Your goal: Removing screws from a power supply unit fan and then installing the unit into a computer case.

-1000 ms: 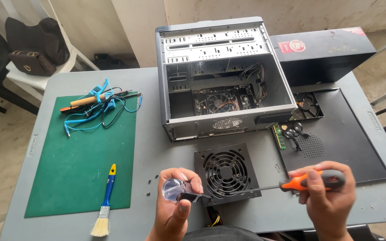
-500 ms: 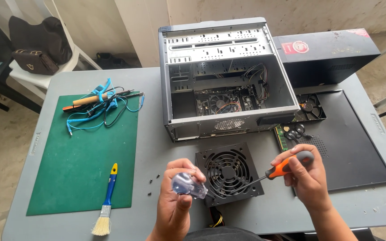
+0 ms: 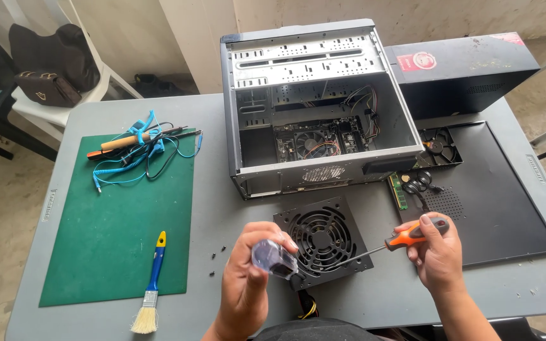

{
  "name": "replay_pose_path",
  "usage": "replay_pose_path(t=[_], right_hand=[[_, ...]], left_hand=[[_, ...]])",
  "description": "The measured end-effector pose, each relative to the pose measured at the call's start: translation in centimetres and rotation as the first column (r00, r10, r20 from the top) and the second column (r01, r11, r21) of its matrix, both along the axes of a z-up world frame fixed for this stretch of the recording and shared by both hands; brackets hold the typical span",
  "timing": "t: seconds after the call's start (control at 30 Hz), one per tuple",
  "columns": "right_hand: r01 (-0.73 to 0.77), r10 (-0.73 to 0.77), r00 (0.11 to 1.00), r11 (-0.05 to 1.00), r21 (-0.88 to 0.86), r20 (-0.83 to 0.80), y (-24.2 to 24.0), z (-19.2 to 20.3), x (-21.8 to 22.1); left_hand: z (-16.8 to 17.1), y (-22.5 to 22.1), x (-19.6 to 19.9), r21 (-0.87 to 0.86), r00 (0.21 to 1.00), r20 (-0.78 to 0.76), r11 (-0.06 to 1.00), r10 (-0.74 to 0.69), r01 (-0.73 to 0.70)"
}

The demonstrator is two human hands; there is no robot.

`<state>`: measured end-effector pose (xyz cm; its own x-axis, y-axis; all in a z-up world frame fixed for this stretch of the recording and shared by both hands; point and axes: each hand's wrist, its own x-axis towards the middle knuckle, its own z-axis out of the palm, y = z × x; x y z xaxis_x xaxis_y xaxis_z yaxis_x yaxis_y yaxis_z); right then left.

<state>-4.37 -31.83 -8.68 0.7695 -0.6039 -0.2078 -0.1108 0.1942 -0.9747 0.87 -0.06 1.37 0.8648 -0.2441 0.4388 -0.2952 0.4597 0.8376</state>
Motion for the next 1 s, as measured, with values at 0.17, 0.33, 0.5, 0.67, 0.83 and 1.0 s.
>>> replay_pose_path(t=[0.17, 0.33, 0.5, 0.67, 0.83, 1.0], right_hand=[[0.076, -0.073, 0.996, 0.995, 0.064, -0.056, 0.1, -0.3, -0.2], [0.106, -0.099, 0.989, 0.992, 0.063, -0.113, 0.4, 0.4, 0.4], [0.122, -0.111, 0.983, 0.99, 0.068, -0.144, 0.4, 0.4, 0.5], [0.105, -0.094, 0.988, 0.991, 0.079, -0.124, 0.2, 0.1, 0.3], [0.095, -0.086, 0.99, 0.992, 0.087, -0.109, -0.1, -0.4, 0.1], [0.099, -0.089, 0.991, 0.991, 0.089, -0.105, 0.1, -0.1, 0.1]], left_hand=[[-1.3, -0.5, 0.9, -0.222, 0.958, -0.249, 0.971, -0.14, 0.085], [-0.9, -1.2, 1.3, -0.116, 0.996, -0.093, 0.993, -0.005, -0.006], [-0.8, -0.2, 1.4, 0.205, 0.986, -0.033, 0.967, 0.161, -0.151], [-1.5, -1.0, 1.5, -0.248, 0.94, -0.287, 0.962, -0.186, 0.115], [-1.4, -2.8, 1.5, -0.2, 0.969, -0.041, 0.952, -0.244, 0.232], [-0.8, -4.0, 2.4, -0.139, 0.94, -0.052, 0.935, -0.336, 0.327]])
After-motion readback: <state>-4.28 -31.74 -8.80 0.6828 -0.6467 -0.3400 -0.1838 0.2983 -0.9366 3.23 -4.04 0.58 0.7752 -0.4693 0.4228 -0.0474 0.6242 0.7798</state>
